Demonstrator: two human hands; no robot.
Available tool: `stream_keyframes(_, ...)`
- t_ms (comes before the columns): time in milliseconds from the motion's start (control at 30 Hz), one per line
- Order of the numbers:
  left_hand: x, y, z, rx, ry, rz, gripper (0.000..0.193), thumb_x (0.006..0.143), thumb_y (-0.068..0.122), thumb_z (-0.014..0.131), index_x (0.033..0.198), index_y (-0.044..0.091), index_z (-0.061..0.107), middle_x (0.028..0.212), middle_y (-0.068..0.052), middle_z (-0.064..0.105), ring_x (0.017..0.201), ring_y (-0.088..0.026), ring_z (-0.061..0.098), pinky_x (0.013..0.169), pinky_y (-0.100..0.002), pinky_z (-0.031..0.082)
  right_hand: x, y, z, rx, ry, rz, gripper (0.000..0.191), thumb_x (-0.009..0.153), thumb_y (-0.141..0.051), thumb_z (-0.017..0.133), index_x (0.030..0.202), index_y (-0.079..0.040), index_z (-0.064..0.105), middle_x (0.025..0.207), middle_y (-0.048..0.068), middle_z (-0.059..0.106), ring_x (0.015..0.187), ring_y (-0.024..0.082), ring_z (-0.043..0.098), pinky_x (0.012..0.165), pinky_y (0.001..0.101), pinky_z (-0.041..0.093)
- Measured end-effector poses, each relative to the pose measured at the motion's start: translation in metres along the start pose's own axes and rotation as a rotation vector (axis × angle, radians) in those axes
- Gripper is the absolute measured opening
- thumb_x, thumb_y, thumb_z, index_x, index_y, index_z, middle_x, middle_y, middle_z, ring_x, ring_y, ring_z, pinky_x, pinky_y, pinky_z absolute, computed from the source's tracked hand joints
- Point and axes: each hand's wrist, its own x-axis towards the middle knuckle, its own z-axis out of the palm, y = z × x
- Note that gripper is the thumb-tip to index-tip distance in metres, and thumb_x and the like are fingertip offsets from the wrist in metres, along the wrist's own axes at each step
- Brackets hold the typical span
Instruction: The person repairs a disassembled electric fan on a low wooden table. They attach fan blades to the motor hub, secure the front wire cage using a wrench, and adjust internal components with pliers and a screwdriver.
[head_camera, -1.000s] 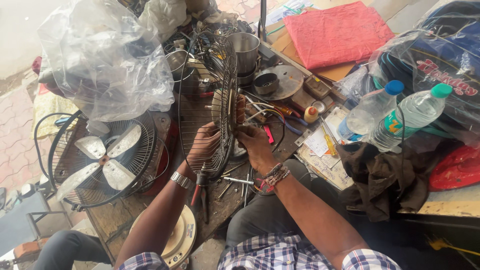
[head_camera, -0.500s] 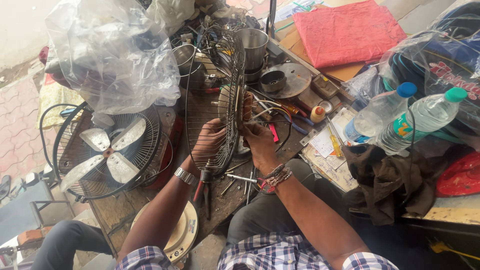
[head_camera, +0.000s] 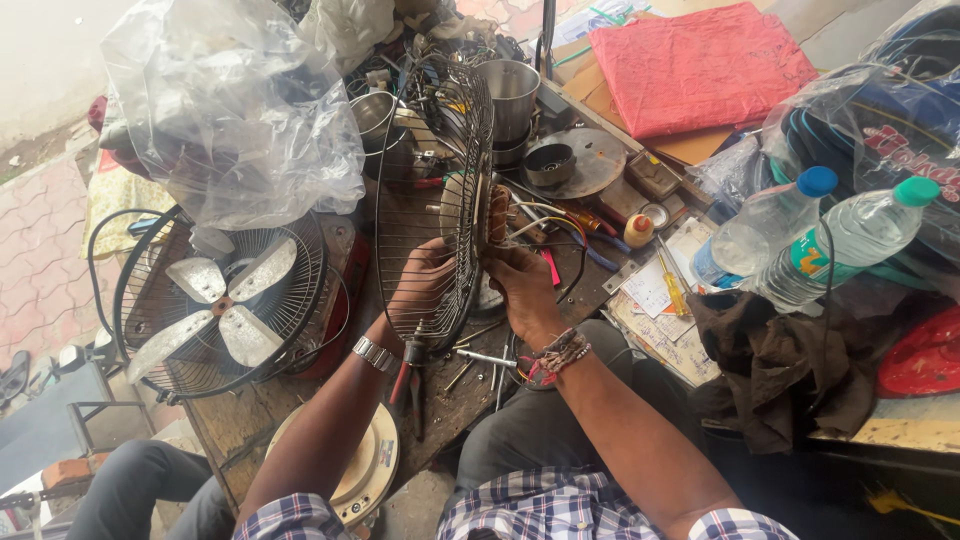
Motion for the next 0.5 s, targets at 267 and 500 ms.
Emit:
stream_keyframes(267, 0.0001, -0.0026, -0.0033, 0.016, -0.007, -0.011, 0.020, 0.101, 0.008, 0.065, 0.118, -0.001, 0.067, 0.100, -0.002, 0.073, 0.081, -0.004, 0.064, 0.067, -0.018, 0.051, 0.0004, 0.0043, -0.0003, -0.034, 0.035, -0.019, 0.017, 0.088, -0.015, 0.079, 0.098, -0.002, 0.076, 0.076, -0.003, 0.065, 0.062, 0.005, 0.048, 0.057, 0.0214, 0.039)
stream_keyframes(500, 0.0008, -0.0031, -0.0033, 0.030, 0.010, -0.017, 0.018, 0.102, 0.007, 0.064, 0.117, -0.002, 0.067, 0.099, -0.002, 0.072, 0.080, -0.004, 0.063, 0.066, -0.018, 0.050, 0.0004, 0.0060, -0.0012, -0.073, 0.059, -0.019, 0.019, 0.093, -0.016, 0.080, 0.095, 0.001, 0.073, 0.075, -0.001, 0.064, 0.062, 0.007, 0.049, 0.057, 0.0226, 0.039)
